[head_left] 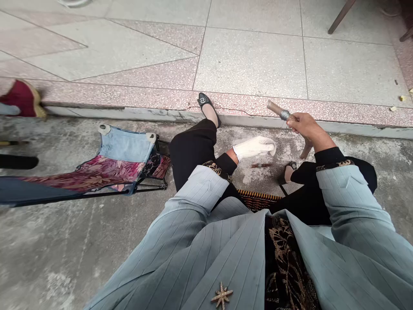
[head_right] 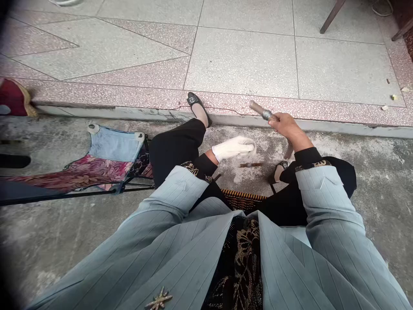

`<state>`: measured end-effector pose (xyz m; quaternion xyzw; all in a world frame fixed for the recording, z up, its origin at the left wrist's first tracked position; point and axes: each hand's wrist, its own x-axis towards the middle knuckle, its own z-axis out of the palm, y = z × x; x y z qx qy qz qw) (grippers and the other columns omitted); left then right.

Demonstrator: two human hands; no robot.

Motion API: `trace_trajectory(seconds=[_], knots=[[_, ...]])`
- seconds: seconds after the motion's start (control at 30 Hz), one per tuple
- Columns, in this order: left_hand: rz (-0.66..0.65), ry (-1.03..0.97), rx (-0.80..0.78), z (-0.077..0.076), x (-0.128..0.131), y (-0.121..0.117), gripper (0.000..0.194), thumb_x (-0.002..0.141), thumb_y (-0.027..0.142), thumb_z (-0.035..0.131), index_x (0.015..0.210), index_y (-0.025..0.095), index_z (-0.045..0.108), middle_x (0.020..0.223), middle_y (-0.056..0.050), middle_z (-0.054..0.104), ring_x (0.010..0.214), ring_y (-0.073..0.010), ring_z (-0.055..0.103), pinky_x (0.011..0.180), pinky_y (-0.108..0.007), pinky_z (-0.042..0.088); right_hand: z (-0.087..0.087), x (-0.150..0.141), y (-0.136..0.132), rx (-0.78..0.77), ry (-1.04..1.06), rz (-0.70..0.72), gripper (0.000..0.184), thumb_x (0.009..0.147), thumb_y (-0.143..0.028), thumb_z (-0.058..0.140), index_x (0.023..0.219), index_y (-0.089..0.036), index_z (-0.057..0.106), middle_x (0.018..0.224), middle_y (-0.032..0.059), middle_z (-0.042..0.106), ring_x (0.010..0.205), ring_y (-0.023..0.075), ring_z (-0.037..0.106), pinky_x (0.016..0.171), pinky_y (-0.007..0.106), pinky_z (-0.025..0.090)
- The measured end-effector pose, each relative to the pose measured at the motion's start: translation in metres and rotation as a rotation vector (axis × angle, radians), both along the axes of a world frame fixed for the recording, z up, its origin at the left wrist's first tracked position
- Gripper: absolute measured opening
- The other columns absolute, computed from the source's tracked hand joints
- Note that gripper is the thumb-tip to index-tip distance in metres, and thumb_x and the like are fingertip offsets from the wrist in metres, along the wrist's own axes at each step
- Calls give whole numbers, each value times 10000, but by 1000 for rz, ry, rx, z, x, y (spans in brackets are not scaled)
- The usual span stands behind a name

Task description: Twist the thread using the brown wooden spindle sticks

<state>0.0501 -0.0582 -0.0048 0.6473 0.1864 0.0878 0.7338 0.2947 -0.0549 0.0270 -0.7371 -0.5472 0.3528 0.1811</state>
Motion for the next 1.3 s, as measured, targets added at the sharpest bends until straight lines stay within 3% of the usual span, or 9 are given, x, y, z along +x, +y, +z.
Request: trace_trajectory(seconds=[0.17, 0.33, 0.43, 0.6, 0.77, 0.97, 1.07, 1.17, 1.3], knots=[[149, 14, 116, 8, -7, 6, 321, 893, 402, 554, 761, 123, 642, 641, 2, 534, 506, -54, 374, 490, -203, 282, 3, -9, -4, -303, -425, 412, 291, 848, -322, 645, 1089, -172, 707, 1068, 123, 698, 927, 261, 622, 737, 316, 423], [226, 39, 161, 8, -11, 12, 282, 856, 369, 578, 721, 123, 606, 600, 17, 506, 508, -59, 387, 509, -208, 290, 1, -10, -9, -514, -201, 847, 248, 836, -361, 646, 984, -179, 725, 869, 76, 695, 772, 215, 600, 690, 309, 409], [290, 53, 95, 10, -11, 15, 239, 844, 345, 580, 744, 128, 578, 578, 35, 480, 478, -49, 340, 493, -206, 266, 4, -8, -12, -571, 69, 959, 332, 807, -450, 678, 978, -171, 732, 764, 31, 663, 671, 166, 550, 648, 290, 398], [405, 56, 70, 4, -10, 19, 217, 843, 343, 601, 796, 133, 574, 593, 41, 476, 490, -52, 336, 485, -201, 257, 26, -7, -17, -452, 466, 846, 458, 739, -455, 776, 1094, -172, 713, 771, -8, 637, 644, 113, 524, 609, 244, 393], [335, 60, 55, -6, -4, 12, 259, 902, 394, 543, 822, 152, 585, 559, 54, 399, 469, -63, 323, 455, -202, 251, 37, -2, -16, -23, 712, 320, 362, 719, -448, 815, 857, -151, 659, 745, 7, 609, 592, 89, 498, 563, 231, 410], [83, 76, 231, -2, 0, 6, 364, 894, 451, 540, 817, 119, 669, 618, 6, 501, 510, -67, 376, 498, -210, 275, 12, -4, -8, -1, 485, 28, 318, 740, -424, 779, 816, -158, 621, 712, 28, 597, 593, 119, 509, 569, 261, 432], [58, 117, 314, 2, 0, 4, 389, 890, 460, 522, 835, 115, 695, 698, -21, 576, 549, -76, 415, 539, -218, 306, 2, -10, -5, -61, 58, 111, 276, 802, -365, 703, 967, -144, 691, 830, 59, 655, 724, 173, 573, 668, 297, 442], [73, 148, 393, 3, -1, 5, 356, 881, 426, 511, 809, 123, 685, 713, -14, 587, 602, -95, 455, 583, -224, 327, -3, -18, -4, -171, -288, 352, 291, 840, -328, 641, 1063, -155, 713, 947, 89, 687, 848, 228, 605, 711, 312, 418], [94, 184, 465, 0, -6, 11, 314, 858, 399, 519, 770, 132, 658, 672, 6, 568, 623, -114, 476, 609, -240, 334, -6, -24, -7, -408, -288, 748, 270, 826, -318, 649, 1032, -166, 734, 966, 99, 708, 860, 233, 611, 698, 302, 413]])
